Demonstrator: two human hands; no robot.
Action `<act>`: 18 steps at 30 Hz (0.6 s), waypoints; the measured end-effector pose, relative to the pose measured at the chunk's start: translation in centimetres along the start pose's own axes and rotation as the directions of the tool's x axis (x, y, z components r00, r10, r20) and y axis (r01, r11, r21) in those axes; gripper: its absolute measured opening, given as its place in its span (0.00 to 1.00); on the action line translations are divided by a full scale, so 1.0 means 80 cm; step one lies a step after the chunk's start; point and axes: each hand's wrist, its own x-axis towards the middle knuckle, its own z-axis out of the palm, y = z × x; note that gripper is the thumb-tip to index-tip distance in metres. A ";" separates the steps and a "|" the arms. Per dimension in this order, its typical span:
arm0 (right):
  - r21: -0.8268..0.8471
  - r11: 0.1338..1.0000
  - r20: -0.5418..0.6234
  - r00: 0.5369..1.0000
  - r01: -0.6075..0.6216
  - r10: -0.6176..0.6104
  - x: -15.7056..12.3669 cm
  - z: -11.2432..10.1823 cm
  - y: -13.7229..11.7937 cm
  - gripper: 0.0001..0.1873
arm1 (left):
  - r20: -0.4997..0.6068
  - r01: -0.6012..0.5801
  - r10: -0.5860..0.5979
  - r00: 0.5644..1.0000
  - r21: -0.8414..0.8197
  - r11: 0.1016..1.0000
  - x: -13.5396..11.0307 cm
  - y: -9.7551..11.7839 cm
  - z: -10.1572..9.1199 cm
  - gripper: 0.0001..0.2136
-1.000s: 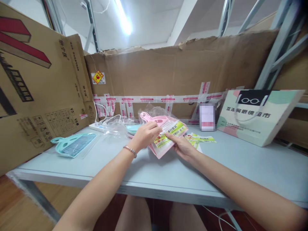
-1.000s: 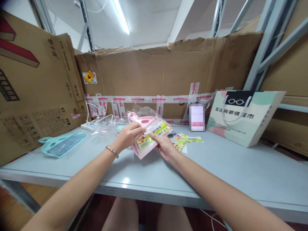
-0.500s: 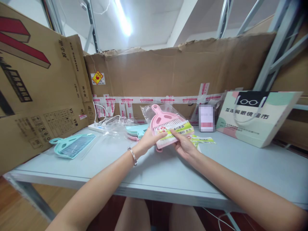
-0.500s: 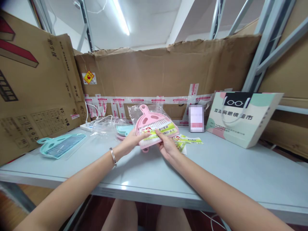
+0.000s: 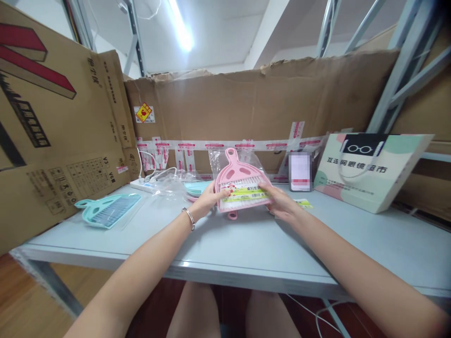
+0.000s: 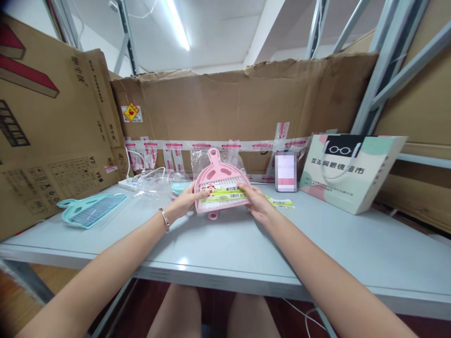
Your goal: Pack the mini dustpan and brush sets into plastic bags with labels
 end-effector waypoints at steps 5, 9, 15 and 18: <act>0.153 0.967 0.148 0.972 -0.204 0.181 -0.001 0.005 -0.007 0.07 | -0.037 0.135 -0.136 0.990 -0.031 0.990 0.001 0.008 -0.001 0.22; 0.154 0.951 0.069 0.963 -0.269 0.261 0.002 0.005 0.003 0.05 | -0.219 0.295 -0.295 0.930 -0.037 0.955 0.003 0.013 0.004 0.11; 0.217 0.931 0.164 0.951 -0.293 0.261 -0.012 0.005 -0.012 0.08 | -0.163 0.387 -0.398 0.903 -0.096 0.917 -0.001 0.035 0.007 0.09; 0.277 0.918 0.225 0.948 -0.283 0.224 -0.016 0.004 -0.019 0.09 | -0.117 0.373 -0.391 0.913 -0.150 0.916 -0.006 0.046 0.000 0.09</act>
